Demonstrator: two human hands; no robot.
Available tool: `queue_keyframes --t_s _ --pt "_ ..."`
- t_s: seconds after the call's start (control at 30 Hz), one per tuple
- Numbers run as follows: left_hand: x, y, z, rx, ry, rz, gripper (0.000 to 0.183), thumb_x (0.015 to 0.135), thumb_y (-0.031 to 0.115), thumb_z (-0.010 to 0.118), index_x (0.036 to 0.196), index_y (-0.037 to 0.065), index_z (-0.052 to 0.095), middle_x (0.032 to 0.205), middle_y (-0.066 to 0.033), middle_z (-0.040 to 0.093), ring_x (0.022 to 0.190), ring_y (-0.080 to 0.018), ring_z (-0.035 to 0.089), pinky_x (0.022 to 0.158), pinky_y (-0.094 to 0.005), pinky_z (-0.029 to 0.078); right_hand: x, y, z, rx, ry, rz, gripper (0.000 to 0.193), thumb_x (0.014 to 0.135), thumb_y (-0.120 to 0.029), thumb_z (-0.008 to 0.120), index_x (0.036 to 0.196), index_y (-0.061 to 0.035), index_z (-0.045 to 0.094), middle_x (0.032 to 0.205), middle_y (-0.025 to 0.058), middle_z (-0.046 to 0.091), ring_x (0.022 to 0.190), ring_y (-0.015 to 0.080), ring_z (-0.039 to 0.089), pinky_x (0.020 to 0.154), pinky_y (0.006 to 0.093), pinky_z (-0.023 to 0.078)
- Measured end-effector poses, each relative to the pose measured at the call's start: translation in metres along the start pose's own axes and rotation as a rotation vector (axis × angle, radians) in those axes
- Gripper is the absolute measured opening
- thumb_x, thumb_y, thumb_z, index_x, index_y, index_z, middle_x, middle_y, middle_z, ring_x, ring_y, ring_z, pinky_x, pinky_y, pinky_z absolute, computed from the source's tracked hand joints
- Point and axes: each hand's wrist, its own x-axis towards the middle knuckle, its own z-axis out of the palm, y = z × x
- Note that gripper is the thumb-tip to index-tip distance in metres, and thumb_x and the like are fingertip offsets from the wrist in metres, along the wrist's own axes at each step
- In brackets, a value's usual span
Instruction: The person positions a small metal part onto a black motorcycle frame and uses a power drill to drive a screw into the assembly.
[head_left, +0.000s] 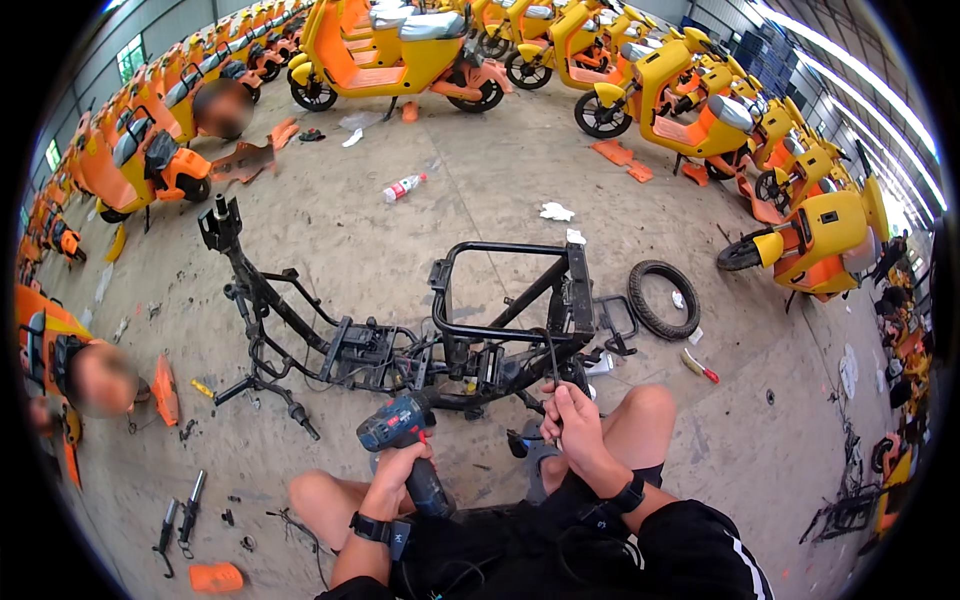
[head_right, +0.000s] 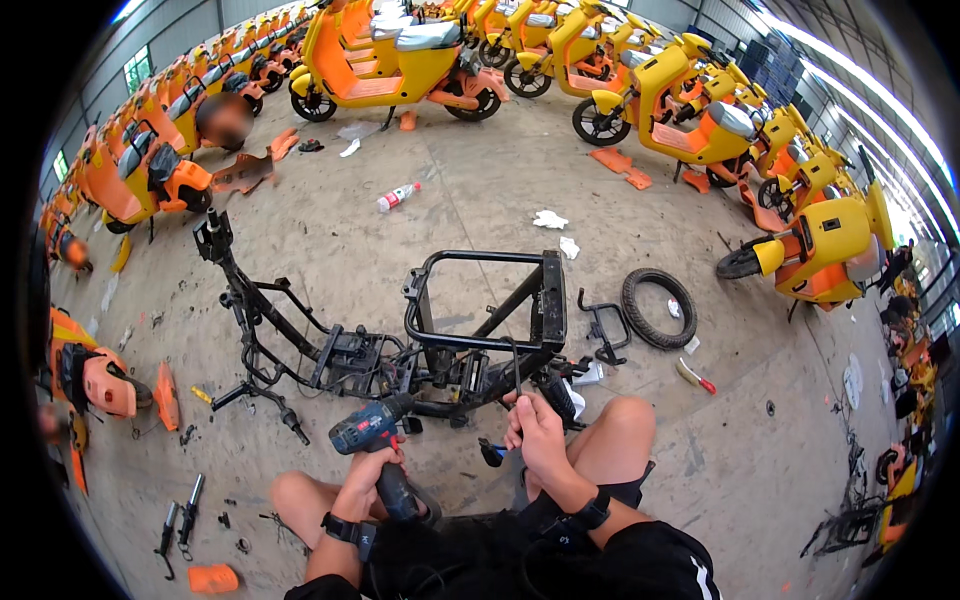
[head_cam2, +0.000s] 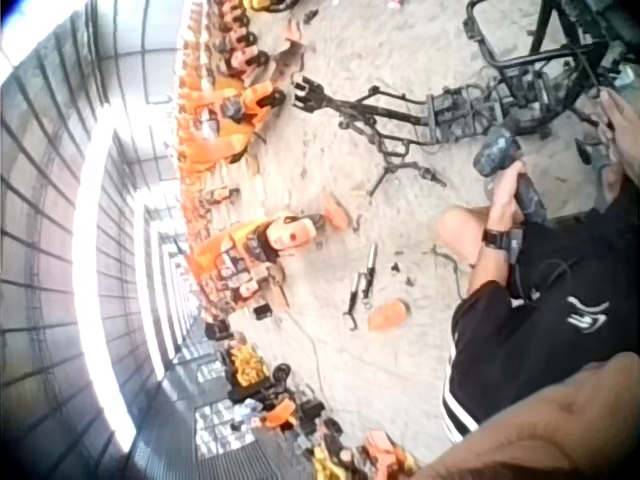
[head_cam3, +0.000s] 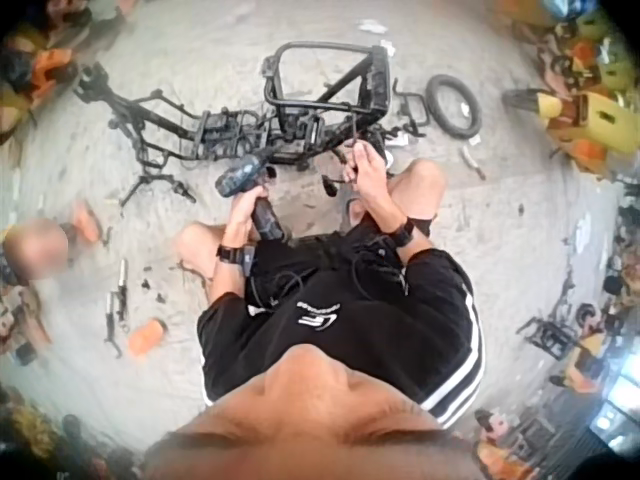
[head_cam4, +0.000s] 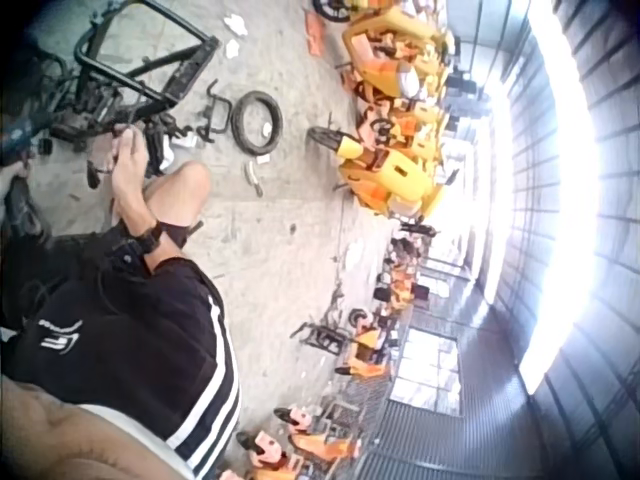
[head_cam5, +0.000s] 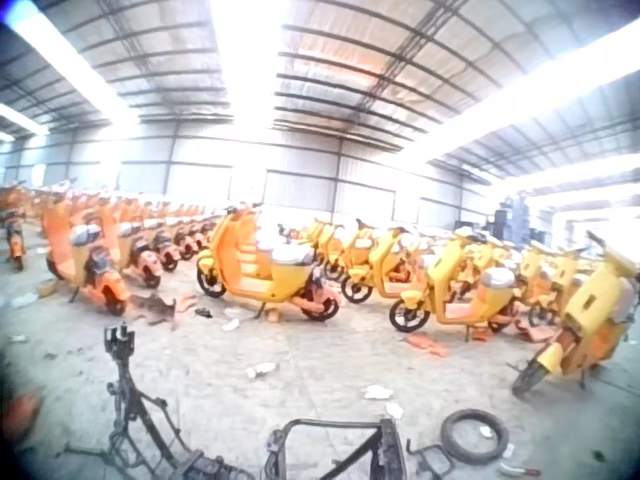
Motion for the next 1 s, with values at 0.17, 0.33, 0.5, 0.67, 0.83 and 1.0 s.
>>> queue_keyframes --t_s 0.17,0.33,0.5,0.67,0.83,1.0 --pt "0.002 -0.003 -0.004 -0.034 0.000 0.022 0.035 0.070 0.002 0.054 0.104 -0.004 0.054 0.073 -0.0093 0.057 0.059 -0.0213 0.058 0.058 -0.0339 0.052 0.005 0.003 -0.021 -0.172 0.104 -0.061 0.026 0.099 -0.024 0.044 0.103 0.0001 0.054 0.067 -0.0023 0.044 0.049 0.0027 0.038 0.044 0.0182 0.032" --pt "0.001 0.002 0.000 -0.066 -0.014 0.053 0.028 0.071 0.001 0.054 0.098 -0.002 0.055 0.074 -0.0096 0.058 0.057 -0.0210 0.059 0.053 -0.0325 0.051 0.004 -0.013 -0.011 -0.344 0.030 -0.053 0.028 0.097 -0.019 0.046 0.110 0.0029 0.056 0.067 -0.0007 0.047 0.048 0.0056 0.043 0.043 0.0205 0.036" --pt "-0.009 0.013 0.003 -0.062 0.034 0.099 0.033 0.070 0.003 0.054 0.102 -0.004 0.054 0.073 -0.0097 0.058 0.060 -0.0210 0.059 0.058 -0.0337 0.053 0.022 -0.028 0.009 -0.195 -0.001 -0.039 0.029 0.097 -0.018 0.047 0.116 0.0037 0.054 0.068 0.0005 0.048 0.046 0.0067 0.042 0.041 0.0218 0.036" --pt "-0.011 0.018 0.000 -0.116 0.080 0.152 0.033 0.070 0.003 0.054 0.103 -0.005 0.054 0.073 -0.0097 0.057 0.061 -0.0205 0.058 0.059 -0.0345 0.053 0.047 -0.045 0.034 -0.029 -0.036 0.098 0.029 0.098 -0.020 0.045 0.118 -0.0013 0.053 0.068 0.0009 0.049 0.046 0.0073 0.041 0.041 0.0228 0.036" --pt "-0.009 0.020 -0.008 -0.173 0.104 0.187 0.035 0.070 0.002 0.053 0.104 -0.005 0.053 0.073 -0.0099 0.057 0.062 -0.0217 0.058 0.059 -0.0356 0.053 0.050 -0.022 0.080 -0.176 -0.223 0.168 0.029 0.098 -0.020 0.044 0.120 -0.0035 0.053 0.066 0.0002 0.050 0.047 0.0061 0.044 0.041 0.0209 0.037" --pt "-0.021 0.020 -0.019 -0.309 0.195 0.192 0.037 0.070 0.001 0.051 0.106 -0.004 0.051 0.071 -0.0106 0.055 0.062 -0.0217 0.057 0.059 -0.0347 0.053 0.037 0.030 0.102 -0.293 -0.326 0.071 0.027 0.098 -0.020 0.043 0.117 -0.0021 0.052 0.065 -0.0003 0.050 0.049 0.0066 0.045 0.045 0.0223 0.039"
